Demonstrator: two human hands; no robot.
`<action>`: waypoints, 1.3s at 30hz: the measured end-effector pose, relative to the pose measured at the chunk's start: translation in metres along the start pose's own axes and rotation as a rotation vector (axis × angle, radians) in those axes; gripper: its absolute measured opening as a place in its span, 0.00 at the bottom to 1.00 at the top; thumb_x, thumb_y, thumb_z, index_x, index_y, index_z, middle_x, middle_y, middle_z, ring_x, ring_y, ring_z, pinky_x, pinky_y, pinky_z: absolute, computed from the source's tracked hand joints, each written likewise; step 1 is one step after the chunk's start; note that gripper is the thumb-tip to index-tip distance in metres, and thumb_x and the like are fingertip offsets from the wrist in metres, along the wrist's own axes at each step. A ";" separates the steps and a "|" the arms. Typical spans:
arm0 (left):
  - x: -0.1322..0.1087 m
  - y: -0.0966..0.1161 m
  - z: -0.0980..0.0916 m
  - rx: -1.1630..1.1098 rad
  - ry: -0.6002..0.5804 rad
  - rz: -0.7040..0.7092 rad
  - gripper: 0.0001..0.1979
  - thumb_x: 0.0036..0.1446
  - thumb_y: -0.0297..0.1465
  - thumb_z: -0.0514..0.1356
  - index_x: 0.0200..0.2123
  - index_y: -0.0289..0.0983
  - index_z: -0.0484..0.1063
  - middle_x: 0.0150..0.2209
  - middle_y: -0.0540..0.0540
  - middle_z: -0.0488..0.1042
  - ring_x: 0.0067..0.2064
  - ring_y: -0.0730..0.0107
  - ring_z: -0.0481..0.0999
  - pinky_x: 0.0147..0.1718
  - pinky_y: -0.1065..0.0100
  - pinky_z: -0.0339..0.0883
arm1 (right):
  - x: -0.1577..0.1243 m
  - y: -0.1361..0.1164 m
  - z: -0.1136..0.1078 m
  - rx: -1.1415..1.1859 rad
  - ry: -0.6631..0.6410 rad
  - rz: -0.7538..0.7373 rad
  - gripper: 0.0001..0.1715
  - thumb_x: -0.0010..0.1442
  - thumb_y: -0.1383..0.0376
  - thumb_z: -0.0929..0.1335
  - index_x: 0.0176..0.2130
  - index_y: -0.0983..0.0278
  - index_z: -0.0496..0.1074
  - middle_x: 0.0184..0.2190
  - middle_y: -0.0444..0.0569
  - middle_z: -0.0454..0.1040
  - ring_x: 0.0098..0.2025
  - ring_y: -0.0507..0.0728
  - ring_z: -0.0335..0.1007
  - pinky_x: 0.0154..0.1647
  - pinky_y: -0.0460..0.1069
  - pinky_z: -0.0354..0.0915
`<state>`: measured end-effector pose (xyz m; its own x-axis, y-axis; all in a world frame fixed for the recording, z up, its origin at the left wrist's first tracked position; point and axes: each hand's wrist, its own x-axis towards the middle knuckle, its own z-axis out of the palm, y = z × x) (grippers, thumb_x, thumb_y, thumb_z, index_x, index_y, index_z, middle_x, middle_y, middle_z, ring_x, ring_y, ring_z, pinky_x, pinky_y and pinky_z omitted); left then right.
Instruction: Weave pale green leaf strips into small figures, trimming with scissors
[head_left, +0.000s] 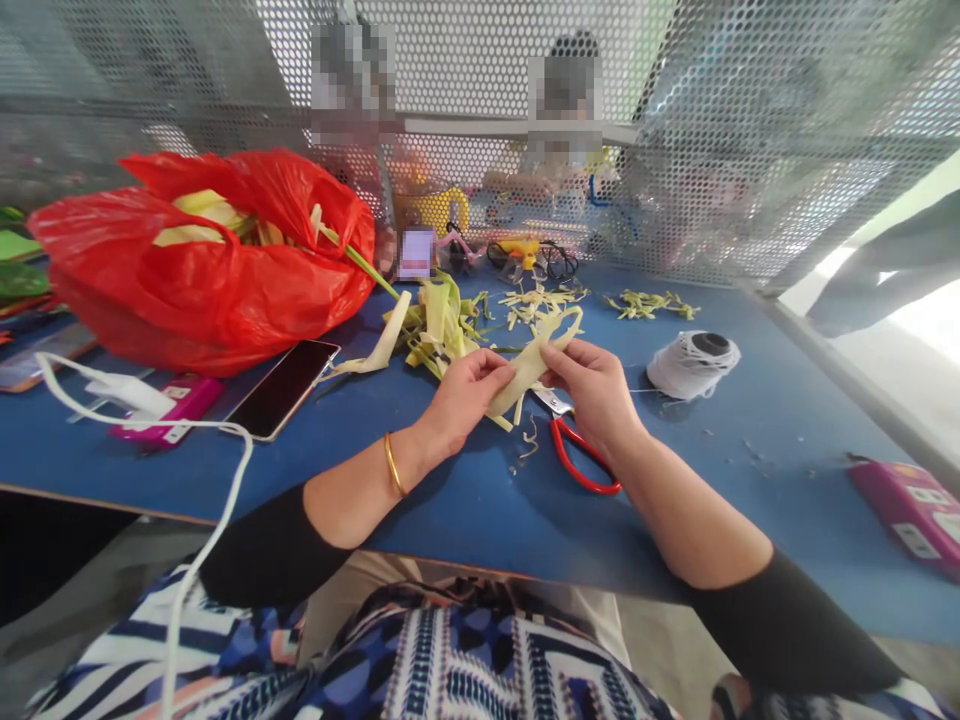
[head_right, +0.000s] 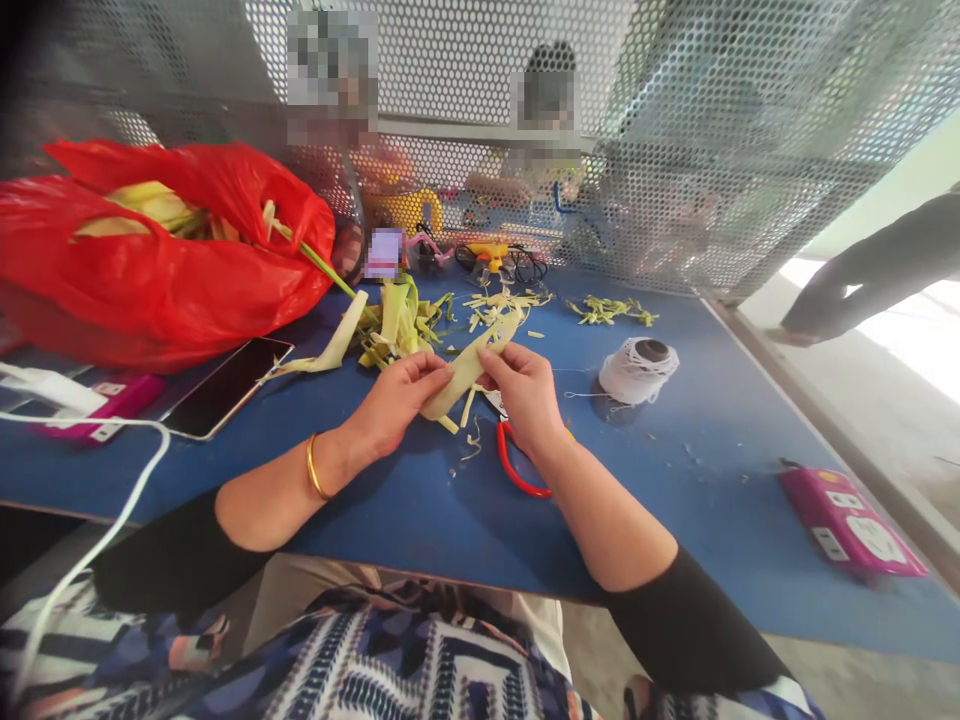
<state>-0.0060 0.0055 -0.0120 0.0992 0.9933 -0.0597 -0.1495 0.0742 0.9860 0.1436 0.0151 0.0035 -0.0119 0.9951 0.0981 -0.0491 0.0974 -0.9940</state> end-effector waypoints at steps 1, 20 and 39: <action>0.000 0.001 0.001 0.007 0.024 0.011 0.09 0.51 0.34 0.64 0.26 0.37 0.68 0.22 0.54 0.68 0.25 0.76 0.65 0.28 0.71 0.60 | -0.001 0.000 0.001 0.000 -0.025 0.015 0.17 0.45 0.52 0.75 0.25 0.63 0.73 0.23 0.43 0.72 0.26 0.50 0.63 0.30 0.48 0.63; -0.001 0.009 -0.004 -0.117 -0.069 -0.089 0.13 0.46 0.38 0.70 0.30 0.35 0.75 0.27 0.49 0.76 0.29 0.71 0.75 0.31 0.67 0.68 | -0.008 -0.002 0.005 -0.114 -0.110 0.005 0.13 0.46 0.56 0.73 0.24 0.63 0.71 0.20 0.42 0.70 0.25 0.51 0.62 0.27 0.48 0.61; -0.003 0.008 -0.004 -0.138 -0.193 -0.230 0.14 0.39 0.35 0.73 0.27 0.35 0.74 0.25 0.50 0.73 0.25 0.76 0.70 0.26 0.71 0.64 | -0.008 -0.002 0.005 -0.043 -0.024 0.005 0.12 0.47 0.57 0.74 0.23 0.62 0.71 0.18 0.41 0.68 0.22 0.49 0.59 0.25 0.47 0.60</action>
<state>-0.0117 0.0036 -0.0043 0.3280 0.9151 -0.2344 -0.2318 0.3186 0.9191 0.1390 0.0071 0.0046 -0.0359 0.9949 0.0939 -0.0065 0.0937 -0.9956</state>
